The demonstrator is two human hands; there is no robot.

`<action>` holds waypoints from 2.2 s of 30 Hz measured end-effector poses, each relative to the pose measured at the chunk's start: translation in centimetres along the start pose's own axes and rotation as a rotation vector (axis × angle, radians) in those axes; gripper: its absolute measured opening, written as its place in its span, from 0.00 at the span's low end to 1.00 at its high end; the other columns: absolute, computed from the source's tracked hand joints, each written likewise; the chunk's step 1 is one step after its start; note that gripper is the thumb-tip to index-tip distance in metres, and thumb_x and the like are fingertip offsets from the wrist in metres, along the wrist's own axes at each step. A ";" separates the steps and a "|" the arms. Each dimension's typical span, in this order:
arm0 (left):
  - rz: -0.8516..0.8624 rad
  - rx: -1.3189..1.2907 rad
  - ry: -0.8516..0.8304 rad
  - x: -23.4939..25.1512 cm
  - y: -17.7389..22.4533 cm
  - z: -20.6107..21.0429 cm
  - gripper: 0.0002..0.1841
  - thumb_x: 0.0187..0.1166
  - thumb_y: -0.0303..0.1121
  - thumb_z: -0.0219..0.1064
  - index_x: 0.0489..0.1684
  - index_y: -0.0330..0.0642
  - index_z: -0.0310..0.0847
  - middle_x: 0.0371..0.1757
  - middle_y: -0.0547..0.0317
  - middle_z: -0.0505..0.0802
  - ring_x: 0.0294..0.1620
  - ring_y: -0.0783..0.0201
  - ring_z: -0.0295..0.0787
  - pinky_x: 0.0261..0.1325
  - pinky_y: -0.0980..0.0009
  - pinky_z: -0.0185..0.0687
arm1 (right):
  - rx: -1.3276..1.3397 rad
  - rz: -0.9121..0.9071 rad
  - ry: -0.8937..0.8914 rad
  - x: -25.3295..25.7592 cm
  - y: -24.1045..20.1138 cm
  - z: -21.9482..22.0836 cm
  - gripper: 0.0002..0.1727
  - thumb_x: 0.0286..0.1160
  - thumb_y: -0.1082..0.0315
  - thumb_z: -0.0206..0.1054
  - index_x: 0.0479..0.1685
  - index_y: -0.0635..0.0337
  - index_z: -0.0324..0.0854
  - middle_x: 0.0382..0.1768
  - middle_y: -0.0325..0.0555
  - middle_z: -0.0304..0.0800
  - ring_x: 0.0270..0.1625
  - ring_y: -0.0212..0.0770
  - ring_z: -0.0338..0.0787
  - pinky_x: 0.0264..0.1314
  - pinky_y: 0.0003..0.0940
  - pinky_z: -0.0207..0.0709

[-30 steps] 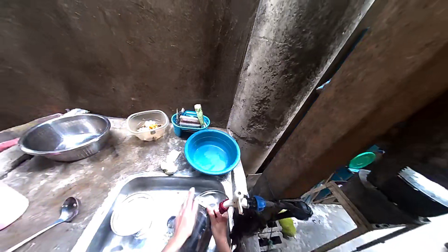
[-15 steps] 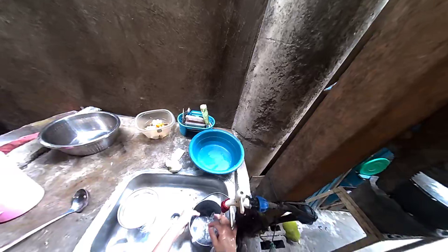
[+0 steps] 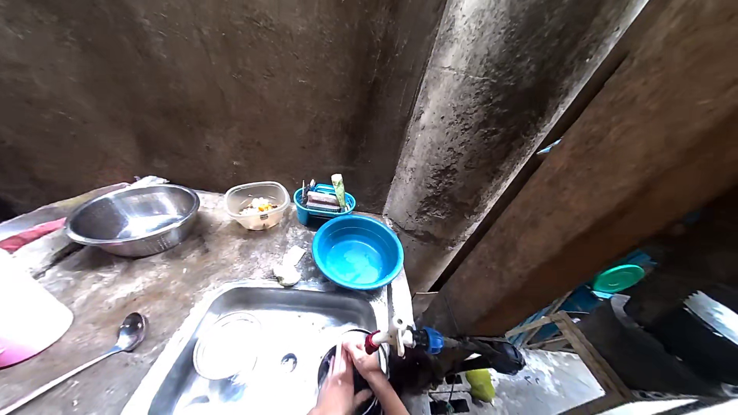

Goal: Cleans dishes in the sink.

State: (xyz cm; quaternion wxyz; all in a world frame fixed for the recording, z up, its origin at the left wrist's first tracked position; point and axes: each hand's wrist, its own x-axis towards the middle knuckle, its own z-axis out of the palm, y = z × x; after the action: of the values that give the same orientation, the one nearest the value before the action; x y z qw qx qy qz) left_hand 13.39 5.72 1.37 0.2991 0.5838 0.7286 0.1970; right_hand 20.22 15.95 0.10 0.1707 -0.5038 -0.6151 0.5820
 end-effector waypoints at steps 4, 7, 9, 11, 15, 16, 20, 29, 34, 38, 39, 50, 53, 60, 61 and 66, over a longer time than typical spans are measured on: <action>0.078 0.168 -0.356 -2.4 2.4 -0.3 0.33 0.90 0.53 0.55 0.75 0.27 0.74 0.67 0.22 0.85 0.70 0.27 0.82 0.70 0.34 0.75 | 0.063 -0.140 -0.075 0.7 -0.5 0.1 0.16 0.90 0.69 0.55 0.52 0.75 0.82 0.36 0.52 0.93 0.38 0.34 0.91 0.50 0.31 0.84; 0.310 0.194 -0.268 0.3 -1.3 -1.4 0.19 0.88 0.37 0.60 0.50 0.24 0.88 0.50 0.27 0.92 0.58 0.28 0.89 0.64 0.33 0.78 | -0.325 -0.216 -0.149 -2.9 -1.6 -1.6 0.21 0.91 0.62 0.54 0.55 0.74 0.85 0.53 0.63 0.91 0.62 0.52 0.88 0.74 0.48 0.74; 0.362 0.198 -0.328 2.9 -0.7 -5.1 0.17 0.84 0.35 0.65 0.53 0.24 0.86 0.54 0.26 0.90 0.61 0.28 0.86 0.67 0.33 0.74 | -0.343 -0.303 -0.059 -5.9 -1.4 -2.3 0.20 0.90 0.67 0.54 0.57 0.78 0.86 0.58 0.70 0.90 0.69 0.59 0.86 0.81 0.51 0.69; 0.388 0.265 -0.395 5.2 1.3 -8.3 0.18 0.82 0.35 0.68 0.53 0.23 0.86 0.56 0.26 0.90 0.64 0.29 0.84 0.71 0.33 0.70 | -0.302 -0.376 0.088 -7.0 -0.9 -2.2 0.20 0.88 0.70 0.54 0.59 0.81 0.84 0.60 0.73 0.88 0.71 0.63 0.84 0.83 0.52 0.67; 0.349 0.431 -0.411 7.7 4.6 -9.8 0.20 0.81 0.36 0.68 0.53 0.20 0.83 0.58 0.25 0.88 0.67 0.30 0.82 0.68 0.35 0.71 | 0.247 -0.224 0.214 -7.1 -0.7 -1.4 0.19 0.87 0.79 0.50 0.68 0.86 0.73 0.65 0.70 0.83 0.68 0.46 0.82 0.77 0.36 0.69; 0.335 0.440 -0.408 8.2 4.6 -9.5 0.19 0.82 0.35 0.67 0.53 0.21 0.83 0.59 0.26 0.88 0.68 0.30 0.82 0.68 0.36 0.71 | 0.393 -0.160 0.175 -6.8 -0.2 -1.5 0.17 0.86 0.79 0.48 0.64 0.82 0.74 0.56 0.59 0.84 0.57 0.36 0.82 0.66 0.29 0.74; 0.129 0.123 -0.221 6.9 4.0 -7.0 0.19 0.89 0.32 0.55 0.62 0.23 0.82 0.65 0.27 0.87 0.74 0.33 0.79 0.78 0.41 0.66 | 0.371 -0.086 -0.110 -5.9 2.2 -2.0 0.09 0.80 0.82 0.56 0.50 0.75 0.81 0.40 0.45 0.88 0.42 0.29 0.85 0.53 0.29 0.81; 0.279 0.279 -0.169 6.2 1.3 -2.7 0.23 0.88 0.45 0.57 0.70 0.39 0.83 0.72 0.38 0.87 0.76 0.40 0.80 0.80 0.42 0.68 | 0.681 0.132 0.526 -8.4 2.7 2.7 0.21 0.94 0.70 0.47 0.71 0.82 0.70 0.65 0.68 0.79 0.63 0.44 0.80 0.71 0.39 0.72; 0.058 0.087 -0.093 5.3 3.9 -2.8 0.21 0.88 0.38 0.57 0.62 0.29 0.84 0.65 0.34 0.89 0.73 0.42 0.81 0.80 0.48 0.66 | 0.776 0.128 0.593 -7.7 1.4 2.9 0.23 0.95 0.62 0.47 0.66 0.76 0.75 0.53 0.58 0.84 0.53 0.37 0.82 0.61 0.34 0.76; 0.859 0.453 0.523 2.5 -0.5 0.1 0.13 0.80 0.33 0.62 0.50 0.49 0.96 0.59 0.62 0.97 0.67 0.59 0.91 0.70 0.59 0.81 | 1.200 0.064 0.520 -7.8 0.5 2.4 0.23 0.97 0.57 0.36 0.64 0.62 0.72 0.47 0.45 0.87 0.48 0.31 0.88 0.53 0.29 0.82; 0.942 0.478 0.724 3.0 -2.3 -0.1 0.13 0.80 0.38 0.61 0.47 0.57 0.95 0.58 0.68 0.97 0.66 0.64 0.91 0.71 0.61 0.80 | 1.239 0.058 0.508 -7.0 1.4 2.6 0.25 0.97 0.52 0.35 0.63 0.60 0.72 0.43 0.43 0.87 0.44 0.31 0.89 0.48 0.29 0.84; -0.354 -1.247 0.401 -0.5 -4.7 -2.5 0.25 0.97 0.35 0.32 0.81 0.27 0.61 0.70 0.42 0.80 0.64 0.69 0.79 0.69 0.72 0.75 | 1.355 0.250 0.489 -8.7 1.4 4.2 0.28 0.95 0.46 0.34 0.74 0.55 0.66 0.55 0.50 0.82 0.53 0.40 0.85 0.52 0.41 0.81; -0.277 -1.055 0.203 -1.2 -6.0 -5.3 0.23 0.96 0.36 0.44 0.77 0.25 0.68 0.72 0.36 0.82 0.68 0.59 0.80 0.73 0.67 0.73 | 1.296 0.252 0.478 -9.3 0.5 3.4 0.27 0.95 0.51 0.36 0.80 0.57 0.64 0.65 0.57 0.80 0.61 0.47 0.83 0.60 0.51 0.78; -0.285 -0.823 0.080 -5.5 -1.4 -9.7 0.26 0.96 0.42 0.40 0.84 0.36 0.65 0.85 0.49 0.74 0.86 0.63 0.65 0.89 0.65 0.56 | 1.090 0.097 0.411 -6.9 4.1 3.8 0.28 0.96 0.51 0.38 0.76 0.63 0.66 0.63 0.53 0.82 0.62 0.38 0.83 0.64 0.41 0.79; -0.338 -0.720 0.082 -3.1 0.3 -10.7 0.21 0.95 0.36 0.48 0.74 0.28 0.74 0.76 0.41 0.81 0.77 0.56 0.74 0.81 0.60 0.63 | 0.977 0.071 0.354 -6.8 4.4 3.4 0.29 0.97 0.54 0.38 0.82 0.68 0.63 0.72 0.58 0.78 0.70 0.42 0.80 0.74 0.42 0.73; 0.679 0.224 0.604 3.9 -6.0 -3.7 0.22 0.73 0.47 0.67 0.16 0.39 0.88 0.19 0.51 0.91 0.23 0.51 0.92 0.29 0.51 0.87 | 0.751 0.277 0.049 -4.2 1.9 1.2 0.31 0.96 0.48 0.34 0.83 0.61 0.61 0.64 0.61 0.77 0.55 0.50 0.80 0.55 0.49 0.76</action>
State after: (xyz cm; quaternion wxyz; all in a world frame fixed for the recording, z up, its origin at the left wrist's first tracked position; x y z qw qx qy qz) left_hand 6.00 8.29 -0.54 -0.0726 0.7342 0.5678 0.3651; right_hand 21.88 11.51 -0.34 0.2777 -0.4983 -0.2814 0.7716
